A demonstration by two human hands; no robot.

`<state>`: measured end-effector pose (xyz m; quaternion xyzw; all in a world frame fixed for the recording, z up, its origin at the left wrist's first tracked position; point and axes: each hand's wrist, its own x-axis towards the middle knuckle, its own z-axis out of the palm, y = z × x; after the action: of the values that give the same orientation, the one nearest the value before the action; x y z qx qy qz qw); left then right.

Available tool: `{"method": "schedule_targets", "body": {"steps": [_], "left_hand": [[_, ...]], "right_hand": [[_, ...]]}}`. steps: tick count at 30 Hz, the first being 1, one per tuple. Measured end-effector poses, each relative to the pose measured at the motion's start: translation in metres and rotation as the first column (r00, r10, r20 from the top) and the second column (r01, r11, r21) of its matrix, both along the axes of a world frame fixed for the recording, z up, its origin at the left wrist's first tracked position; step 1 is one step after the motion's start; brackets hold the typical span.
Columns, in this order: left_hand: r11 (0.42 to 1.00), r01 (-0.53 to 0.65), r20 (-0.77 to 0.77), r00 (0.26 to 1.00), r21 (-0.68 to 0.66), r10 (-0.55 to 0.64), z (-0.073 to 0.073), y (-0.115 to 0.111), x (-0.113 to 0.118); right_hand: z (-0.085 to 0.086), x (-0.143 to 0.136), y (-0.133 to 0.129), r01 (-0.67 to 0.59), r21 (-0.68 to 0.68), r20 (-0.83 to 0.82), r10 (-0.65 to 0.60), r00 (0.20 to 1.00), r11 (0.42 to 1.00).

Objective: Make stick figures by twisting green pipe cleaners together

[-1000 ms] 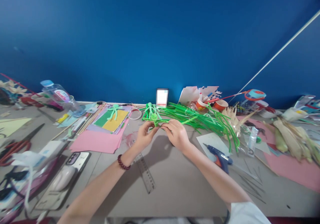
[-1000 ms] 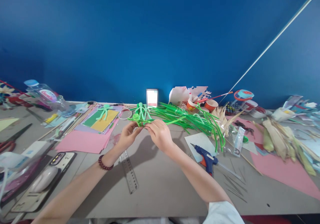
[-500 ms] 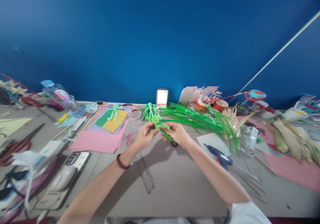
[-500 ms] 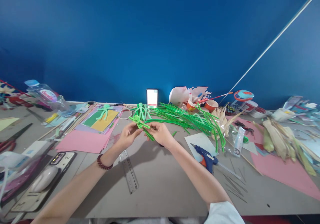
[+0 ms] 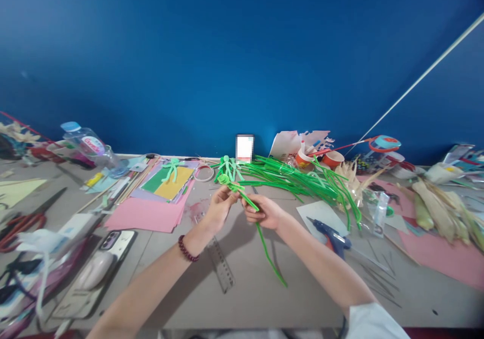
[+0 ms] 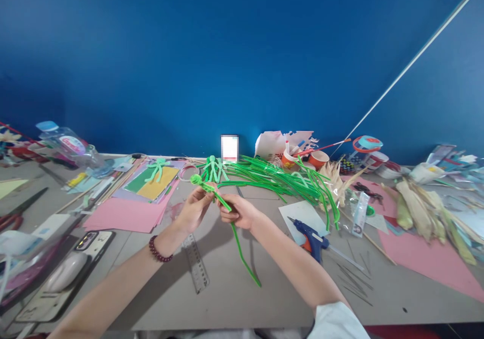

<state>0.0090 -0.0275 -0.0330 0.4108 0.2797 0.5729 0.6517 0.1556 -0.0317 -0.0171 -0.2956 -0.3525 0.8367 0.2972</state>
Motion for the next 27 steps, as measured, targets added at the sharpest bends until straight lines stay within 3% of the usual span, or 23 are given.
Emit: {"method": "schedule_targets", "body": {"steps": [3, 5, 8, 10, 20, 27], "left_hand": [[0.996, 0.037, 0.071, 0.997, -0.079, -0.031, 0.001, 0.000, 0.001], [0.991, 0.026, 0.112, 0.994, -0.132, -0.011, 0.002, 0.000, 0.003], [0.982, -0.031, 0.129, 0.990, -0.187, 0.056, 0.003, 0.000, 0.004], [0.978, -0.049, 0.117, 0.990, -0.204, 0.074, 0.003, 0.000, 0.003], [0.995, -0.026, 0.003, 1.000, -0.095, 0.027, 0.005, 0.001, -0.004], [0.993, -0.093, -0.104, 0.991, -0.075, 0.085, 0.002, 0.002, -0.002]], "right_hand": [[-0.006, -0.006, -0.002, 0.045, 0.031, 0.009, -0.045, 0.999, 0.999], [-0.009, -0.010, -0.004, 0.151, 0.130, 0.061, -0.160, 0.985, 0.980], [-0.012, -0.014, -0.005, 0.329, 0.341, 0.177, -0.404, 0.898, 0.881], [-0.011, -0.015, -0.006, 0.374, 0.413, 0.217, -0.489, 0.845, 0.830], [0.004, -0.012, -0.009, 0.365, 0.343, 0.159, -0.436, 0.886, 0.866], [-0.008, -0.013, -0.008, 0.347, 0.405, 0.206, -0.454, 0.867, 0.846]]}}
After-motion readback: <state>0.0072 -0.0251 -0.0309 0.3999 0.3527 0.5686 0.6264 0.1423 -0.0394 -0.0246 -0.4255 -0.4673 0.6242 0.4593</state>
